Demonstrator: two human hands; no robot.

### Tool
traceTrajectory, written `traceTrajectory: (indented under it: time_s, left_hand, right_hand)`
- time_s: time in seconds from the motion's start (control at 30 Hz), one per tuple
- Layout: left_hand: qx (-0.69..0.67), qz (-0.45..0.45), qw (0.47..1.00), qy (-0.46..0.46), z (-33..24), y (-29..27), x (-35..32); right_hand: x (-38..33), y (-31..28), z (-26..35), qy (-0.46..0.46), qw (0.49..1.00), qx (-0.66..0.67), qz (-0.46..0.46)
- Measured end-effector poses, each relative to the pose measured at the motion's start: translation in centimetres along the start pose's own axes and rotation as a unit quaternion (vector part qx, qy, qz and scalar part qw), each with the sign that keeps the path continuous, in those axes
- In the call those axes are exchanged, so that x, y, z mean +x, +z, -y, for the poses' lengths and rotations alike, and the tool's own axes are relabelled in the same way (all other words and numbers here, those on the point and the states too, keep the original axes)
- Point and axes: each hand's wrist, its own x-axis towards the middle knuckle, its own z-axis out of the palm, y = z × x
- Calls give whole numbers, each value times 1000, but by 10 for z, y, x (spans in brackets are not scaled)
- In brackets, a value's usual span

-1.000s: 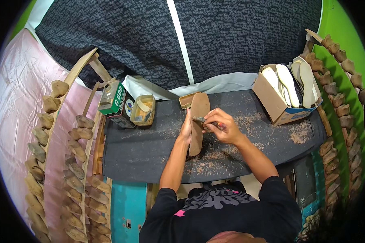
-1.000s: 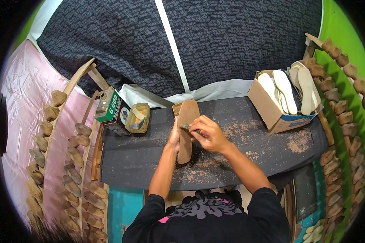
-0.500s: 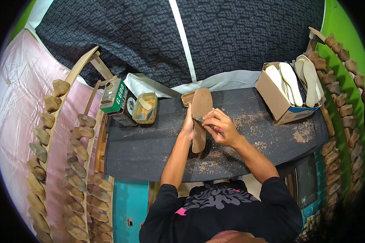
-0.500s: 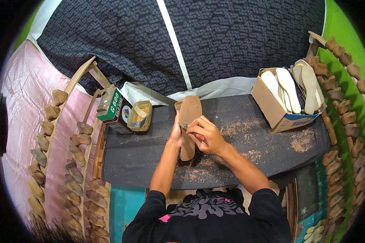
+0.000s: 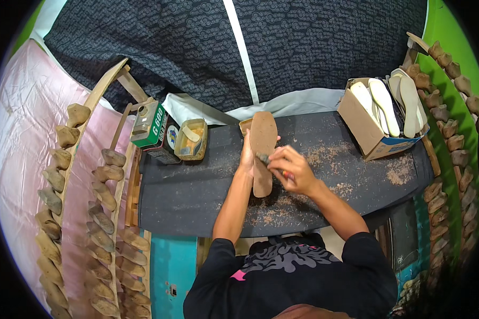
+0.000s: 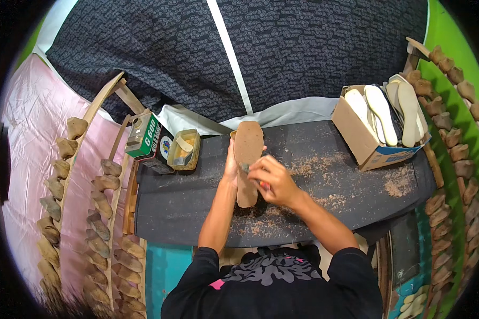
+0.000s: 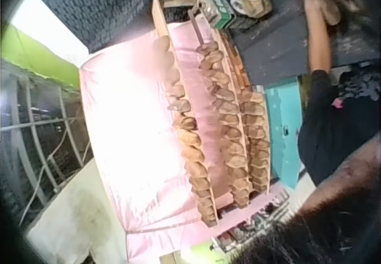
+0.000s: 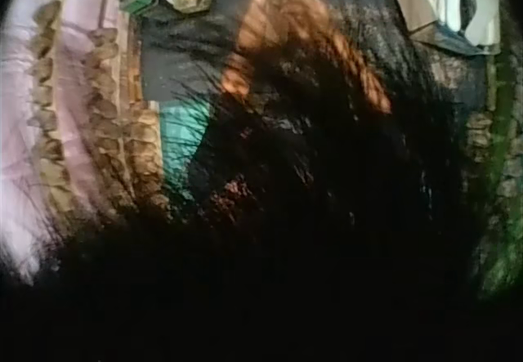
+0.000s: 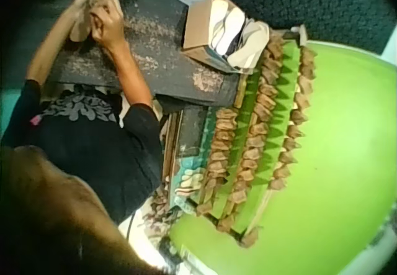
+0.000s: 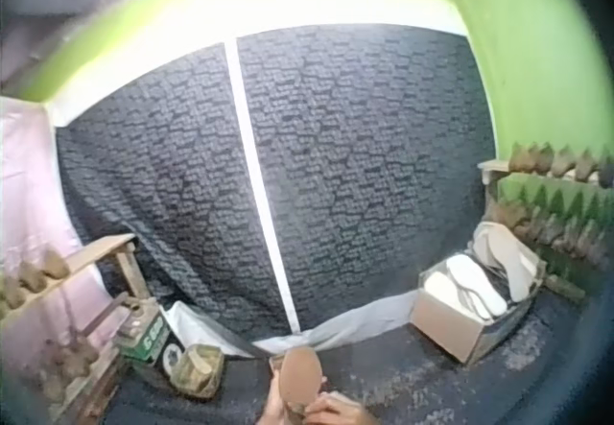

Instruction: The person takes shoe soles from a box, applies adhesive to them using a small brush, and places them into a basket.

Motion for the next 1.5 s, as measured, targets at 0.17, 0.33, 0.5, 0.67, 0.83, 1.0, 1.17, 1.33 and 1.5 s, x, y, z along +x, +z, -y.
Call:
traceTrajectory:
  time_s: [0.17, 0.33, 0.5, 0.67, 0.83, 1.0, 1.17, 1.33, 1.5]
  left_hand:
    - [7, 39, 999, -5, -1, -14, 1]
    - [-75, 12, 997, -4, -3, 14, -9]
    - [-8, 42, 999, 31, 9, -23, -15]
    - [-47, 59, 997, -13, 17, -29, -19]
    - [-22, 76, 997, -10, 21, -48, -17]
    - [-49, 106, 993, 19, 30, -47, -11]
    - [-50, -15, 998, 34, 24, -29, -4]
    - [-23, 11, 999, 42, 26, -34, -7]
    - [61, 59, 994, 75, 27, -5, -15]
  right_hand:
    - [-9, -1, -3, 42, 996, 81, 4]
    - [-6, -1, -18, 81, 988, 107, -81]
    - [-3, 6, -18, 152, 976, 124, -95]
    - [16, -13, -33, 77, 985, 51, -147]
    - [44, -31, -52, 85, 979, -14, -185]
    - [35, -18, -60, 86, 990, -20, -107]
    - [11, -1, -41, 56, 997, 24, -45]
    - [8, -12, -36, 172, 967, 179, -54]
    - [23, -51, -68, 58, 966, 17, -250]
